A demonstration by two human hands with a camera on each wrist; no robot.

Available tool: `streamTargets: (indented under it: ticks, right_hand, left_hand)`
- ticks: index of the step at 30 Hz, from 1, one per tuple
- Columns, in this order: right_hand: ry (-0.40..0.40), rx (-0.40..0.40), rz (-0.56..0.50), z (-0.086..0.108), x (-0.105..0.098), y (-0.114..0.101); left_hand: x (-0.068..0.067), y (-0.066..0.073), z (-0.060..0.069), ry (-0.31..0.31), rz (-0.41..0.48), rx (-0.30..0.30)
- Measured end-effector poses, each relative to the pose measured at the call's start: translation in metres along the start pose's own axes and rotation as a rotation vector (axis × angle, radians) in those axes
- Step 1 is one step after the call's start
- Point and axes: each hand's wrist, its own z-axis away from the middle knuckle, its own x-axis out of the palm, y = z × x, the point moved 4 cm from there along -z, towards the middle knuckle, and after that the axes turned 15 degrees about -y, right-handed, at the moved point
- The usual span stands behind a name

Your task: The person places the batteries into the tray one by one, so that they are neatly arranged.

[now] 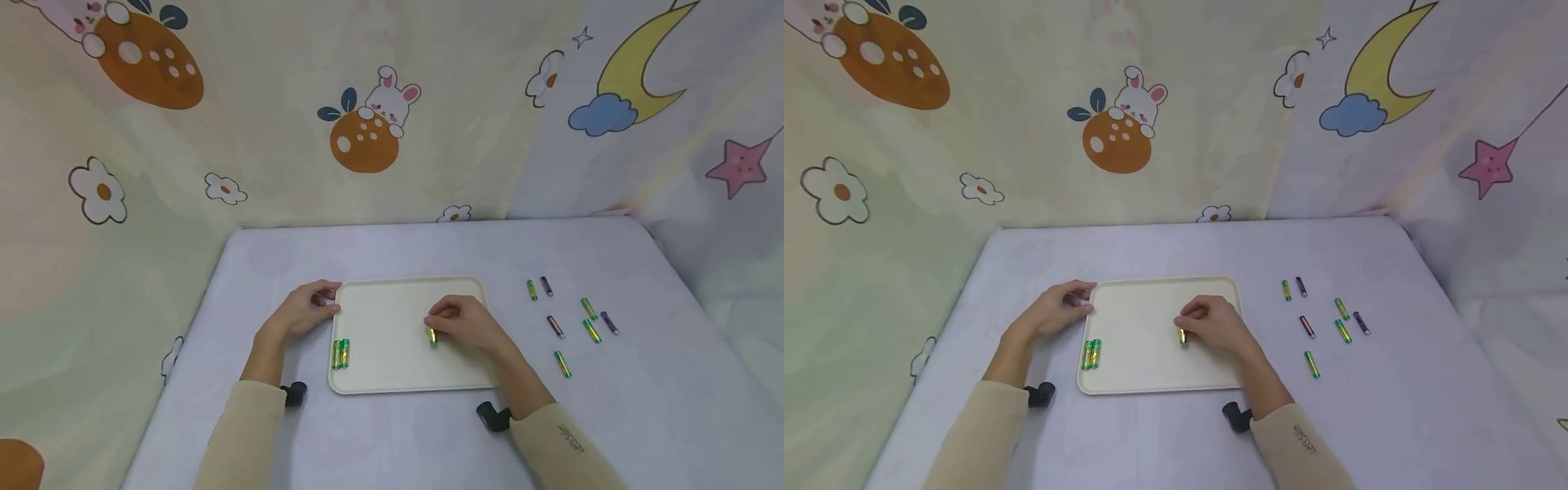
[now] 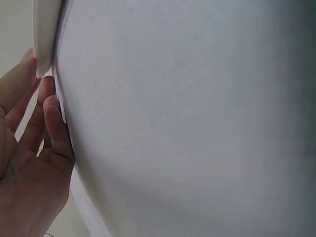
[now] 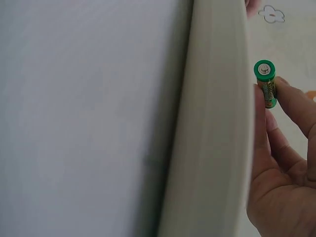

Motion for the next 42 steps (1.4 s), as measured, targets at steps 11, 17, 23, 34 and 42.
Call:
streamTargets:
  ticks: [11, 17, 23, 34, 42]
  right_hand:
    - [-0.082, -0.026, -0.085, -0.037, 0.045, -0.026]
    - [-0.078, 0.011, -0.053, -0.049, 0.059, -0.032]
    - [-0.096, 0.026, -0.026, -0.055, 0.070, -0.041]
    - [-0.113, 0.016, 0.011, -0.064, 0.092, -0.055]
    - [-0.103, 0.014, 0.071, -0.064, 0.099, -0.063]
  left_hand:
    - [-0.004, -0.005, 0.003, -0.008, -0.016, 0.005]
    - [0.000, -0.003, 0.001, -0.012, -0.005, 0.010]
    - [0.000, -0.003, -0.002, -0.008, -0.009, 0.008]
    - [-0.003, -0.002, 0.000, -0.003, -0.014, 0.004]
    - [-0.003, -0.001, -0.001, -0.009, -0.014, 0.025]
